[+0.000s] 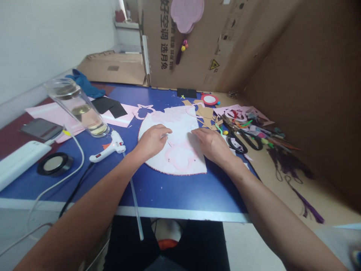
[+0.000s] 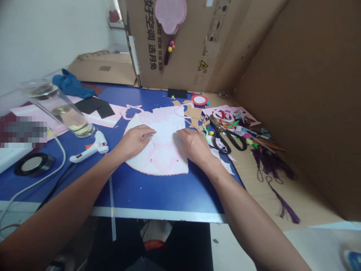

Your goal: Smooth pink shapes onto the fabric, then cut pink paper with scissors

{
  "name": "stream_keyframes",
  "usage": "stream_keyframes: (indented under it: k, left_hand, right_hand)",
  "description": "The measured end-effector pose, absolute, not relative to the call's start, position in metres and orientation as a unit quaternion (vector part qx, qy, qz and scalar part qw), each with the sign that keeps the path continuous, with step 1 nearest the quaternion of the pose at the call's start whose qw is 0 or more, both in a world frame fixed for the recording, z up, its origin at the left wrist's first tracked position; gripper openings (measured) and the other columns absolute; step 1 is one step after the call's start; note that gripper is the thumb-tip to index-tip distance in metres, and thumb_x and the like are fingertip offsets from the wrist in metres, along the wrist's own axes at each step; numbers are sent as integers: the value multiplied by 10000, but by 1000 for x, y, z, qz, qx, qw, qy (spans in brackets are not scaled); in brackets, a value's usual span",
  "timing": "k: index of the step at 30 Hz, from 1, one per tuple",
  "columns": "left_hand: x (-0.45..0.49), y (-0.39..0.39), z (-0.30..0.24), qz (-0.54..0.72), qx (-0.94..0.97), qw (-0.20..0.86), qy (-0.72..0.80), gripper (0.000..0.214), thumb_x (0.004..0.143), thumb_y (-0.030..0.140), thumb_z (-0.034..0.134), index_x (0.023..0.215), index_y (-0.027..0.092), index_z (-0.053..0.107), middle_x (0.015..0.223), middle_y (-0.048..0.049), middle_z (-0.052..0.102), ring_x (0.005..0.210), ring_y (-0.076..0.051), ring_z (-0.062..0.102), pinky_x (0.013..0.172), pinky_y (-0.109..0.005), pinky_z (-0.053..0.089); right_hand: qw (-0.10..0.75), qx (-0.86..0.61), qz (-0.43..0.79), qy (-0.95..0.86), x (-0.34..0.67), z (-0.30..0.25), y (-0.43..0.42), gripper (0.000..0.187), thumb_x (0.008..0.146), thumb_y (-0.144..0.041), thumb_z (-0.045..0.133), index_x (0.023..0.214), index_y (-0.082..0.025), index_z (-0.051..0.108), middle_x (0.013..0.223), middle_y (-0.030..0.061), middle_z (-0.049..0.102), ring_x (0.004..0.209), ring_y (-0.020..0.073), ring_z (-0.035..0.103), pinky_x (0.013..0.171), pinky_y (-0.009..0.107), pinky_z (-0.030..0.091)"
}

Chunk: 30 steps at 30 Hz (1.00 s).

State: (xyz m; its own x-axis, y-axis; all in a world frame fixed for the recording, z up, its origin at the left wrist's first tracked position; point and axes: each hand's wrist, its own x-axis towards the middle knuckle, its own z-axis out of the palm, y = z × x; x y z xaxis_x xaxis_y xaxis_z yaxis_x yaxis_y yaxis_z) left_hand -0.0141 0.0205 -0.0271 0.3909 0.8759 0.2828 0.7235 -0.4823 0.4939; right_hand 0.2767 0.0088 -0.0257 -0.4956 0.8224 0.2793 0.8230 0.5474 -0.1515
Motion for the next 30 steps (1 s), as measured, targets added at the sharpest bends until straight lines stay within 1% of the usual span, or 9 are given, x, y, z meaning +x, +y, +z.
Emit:
stream_keyframes:
  k: [2, 8, 12, 16, 18, 20, 23, 26, 30]
  left_hand:
    - [-13, 21, -28, 265, 820, 158, 482, 380, 974, 102, 587, 1246, 229, 818, 1310, -91, 811, 1263, -276, 737, 1140, -455, 570]
    - [-13, 20, -31, 251, 822, 155, 487, 414, 960, 95, 567, 1251, 247, 820, 1330, -77, 814, 1274, -278, 745, 1145, -460, 579]
    - [-13, 20, -30, 257, 821, 156, 486, 407, 958, 100, 584, 1258, 245, 818, 1357, -83, 813, 1293, -281, 743, 1158, -469, 575]
    - [-10, 19, -28, 281, 802, 194, 490, 421, 947, 79, 581, 1249, 241, 824, 1353, -75, 826, 1266, -268, 764, 1152, -459, 584]
    - [-8, 19, -27, 307, 779, 232, 496, 451, 944, 57, 545, 1259, 221, 823, 1303, -76, 846, 1204, -245, 789, 1117, -435, 606]
    - [-7, 18, -26, 332, 756, 268, 496, 495, 930, 31, 509, 1276, 200, 819, 1202, -72, 869, 1116, -220, 810, 1064, -405, 629]
    - [-5, 18, -26, 357, 744, 298, 481, 537, 881, 18, 501, 1269, 206, 822, 1052, -42, 874, 1007, -202, 815, 980, -374, 645]
    - [-4, 17, -26, 359, 748, 312, 463, 536, 851, 28, 505, 1232, 215, 833, 987, -28, 864, 939, -195, 807, 911, -355, 644]
    - [-3, 16, -25, 354, 753, 308, 461, 528, 840, 31, 506, 1197, 217, 847, 953, -22, 861, 909, -190, 799, 877, -338, 631]
  right_hand:
    - [169, -476, -1, -863, 277, -25, 8, 398, 1060, -61, 471, 1272, -164, 791, 1237, 173, 809, 1092, 301, 738, 958, 401, 529]
    - [172, -464, -4, -869, 278, -26, 9, 392, 991, -14, 541, 1179, -169, 848, 1250, 168, 813, 1132, 303, 745, 990, 402, 545]
    - [185, -442, 5, -878, 279, -26, 9, 352, 1036, -75, 572, 1193, -195, 864, 1256, 147, 815, 1118, 292, 744, 967, 388, 549]
    - [181, -423, 12, -888, 278, -24, 7, 313, 1044, -115, 629, 1185, -231, 883, 1263, 131, 813, 1108, 291, 742, 960, 389, 544]
    - [176, -423, 6, -889, 277, -22, 6, 312, 1041, -115, 638, 1168, -240, 894, 1264, 131, 809, 1097, 293, 740, 950, 393, 540]
    - [172, -423, 2, -890, 275, -21, 5, 320, 1047, -119, 630, 1159, -247, 901, 1257, 132, 808, 1082, 293, 735, 934, 395, 535]
    - [166, -420, -1, -892, 274, -19, 3, 317, 1072, -160, 620, 1168, -258, 905, 1247, 131, 808, 1069, 293, 725, 920, 400, 527]
    - [161, -416, -2, -895, 271, -17, 2, 305, 1091, -208, 620, 1179, -263, 906, 1244, 134, 805, 1070, 301, 718, 916, 406, 522]
    - [157, -418, 1, -895, 269, -17, -1, 289, 1092, -225, 632, 1165, -261, 909, 1235, 136, 803, 1062, 303, 712, 909, 400, 518]
